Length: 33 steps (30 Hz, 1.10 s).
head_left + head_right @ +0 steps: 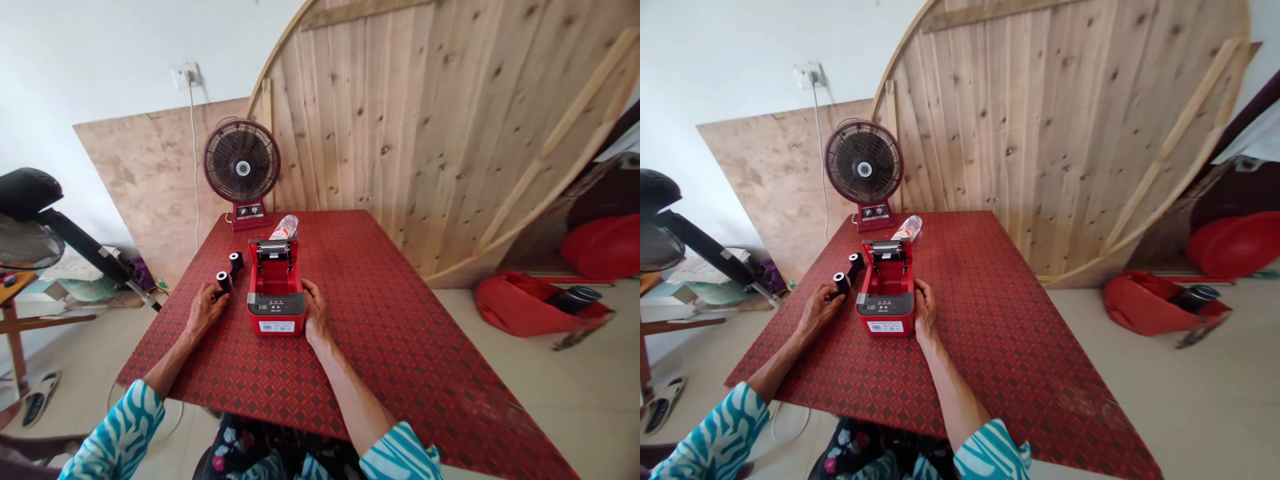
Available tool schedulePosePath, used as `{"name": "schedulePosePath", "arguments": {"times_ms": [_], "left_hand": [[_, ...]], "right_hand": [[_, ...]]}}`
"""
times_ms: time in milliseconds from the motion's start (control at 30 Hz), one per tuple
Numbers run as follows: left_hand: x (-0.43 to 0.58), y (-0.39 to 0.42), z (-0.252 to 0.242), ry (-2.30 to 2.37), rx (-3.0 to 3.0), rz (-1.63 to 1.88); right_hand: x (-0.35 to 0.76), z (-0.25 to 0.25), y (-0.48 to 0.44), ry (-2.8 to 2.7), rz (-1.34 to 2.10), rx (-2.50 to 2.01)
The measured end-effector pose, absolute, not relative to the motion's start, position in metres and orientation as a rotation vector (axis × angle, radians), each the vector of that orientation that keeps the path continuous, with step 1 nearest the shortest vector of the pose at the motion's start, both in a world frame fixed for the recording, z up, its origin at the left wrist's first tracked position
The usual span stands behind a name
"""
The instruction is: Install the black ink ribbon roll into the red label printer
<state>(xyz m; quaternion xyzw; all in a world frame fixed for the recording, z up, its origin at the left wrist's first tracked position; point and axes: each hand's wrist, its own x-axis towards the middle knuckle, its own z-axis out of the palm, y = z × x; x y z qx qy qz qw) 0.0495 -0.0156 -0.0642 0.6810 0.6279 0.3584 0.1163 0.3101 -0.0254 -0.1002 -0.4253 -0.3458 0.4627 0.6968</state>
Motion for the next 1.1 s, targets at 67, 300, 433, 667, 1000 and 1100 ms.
{"name": "schedulePosePath", "arguments": {"times_ms": [67,300,433,667,1000,1100], "left_hand": [[0.045,-0.011,-0.067,1.768,2.062,1.189],[0.040,0.000,-0.075,1.629,2.074,1.246],[0.037,-0.002,-0.070,1.578,1.968,1.227],[0.030,0.009,-0.076,1.511,1.498,1.321],[0.034,0.029,-0.073,1.662,1.581,1.166],[0.030,0.012,-0.065,1.693,1.559,1.185]], "right_hand": [[0.310,-0.100,-0.025,-0.770,1.024,-0.949],[0.310,-0.100,-0.026,-0.761,1.050,-0.940],[0.310,-0.098,-0.027,-0.759,1.063,-0.939],[0.311,-0.097,-0.028,-0.742,1.072,-0.946],[0.312,-0.100,-0.028,-0.752,1.064,-0.960],[0.312,-0.100,-0.027,-0.757,1.067,-0.955]]}}
